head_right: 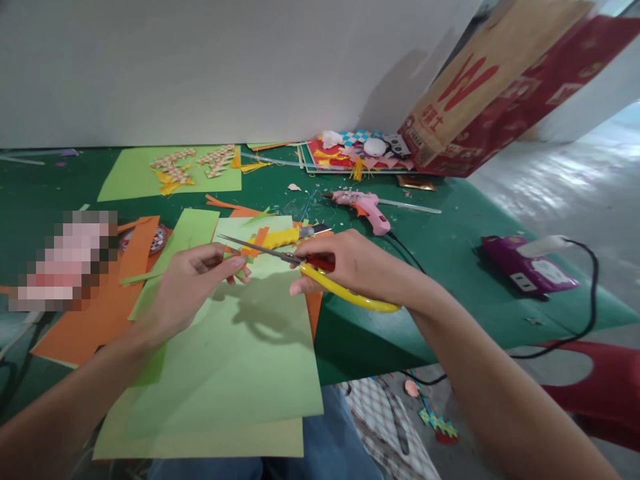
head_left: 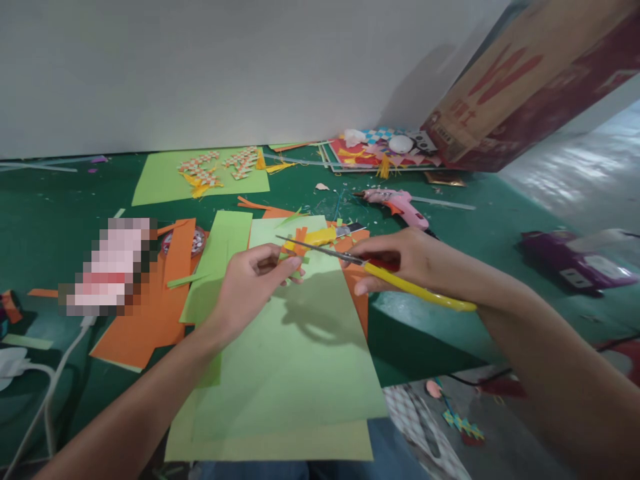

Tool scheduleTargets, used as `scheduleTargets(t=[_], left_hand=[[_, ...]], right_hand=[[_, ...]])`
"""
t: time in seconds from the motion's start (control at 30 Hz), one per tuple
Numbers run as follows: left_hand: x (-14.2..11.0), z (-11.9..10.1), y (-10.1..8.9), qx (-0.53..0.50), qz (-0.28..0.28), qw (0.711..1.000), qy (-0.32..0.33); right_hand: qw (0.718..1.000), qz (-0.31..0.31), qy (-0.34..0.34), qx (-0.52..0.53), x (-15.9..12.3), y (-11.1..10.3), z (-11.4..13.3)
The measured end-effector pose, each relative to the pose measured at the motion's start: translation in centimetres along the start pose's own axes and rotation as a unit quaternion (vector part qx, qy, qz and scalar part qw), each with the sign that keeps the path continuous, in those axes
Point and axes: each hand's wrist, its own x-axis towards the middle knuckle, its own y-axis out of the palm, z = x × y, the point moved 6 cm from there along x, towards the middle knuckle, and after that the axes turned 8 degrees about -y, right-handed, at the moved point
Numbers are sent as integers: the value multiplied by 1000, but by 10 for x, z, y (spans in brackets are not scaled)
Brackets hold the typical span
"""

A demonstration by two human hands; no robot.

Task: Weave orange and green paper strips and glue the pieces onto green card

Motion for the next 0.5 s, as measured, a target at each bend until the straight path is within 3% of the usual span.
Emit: scheduleTargets(t=[0.2, 0.5], left_hand=[[7, 6, -4, -62, -13, 998, 12], [14, 13, -16, -156, -83, 984, -1]], right_hand=[[997, -46, 38, -49, -10, -12, -24], [993, 21, 97, -59, -48, 8, -46]])
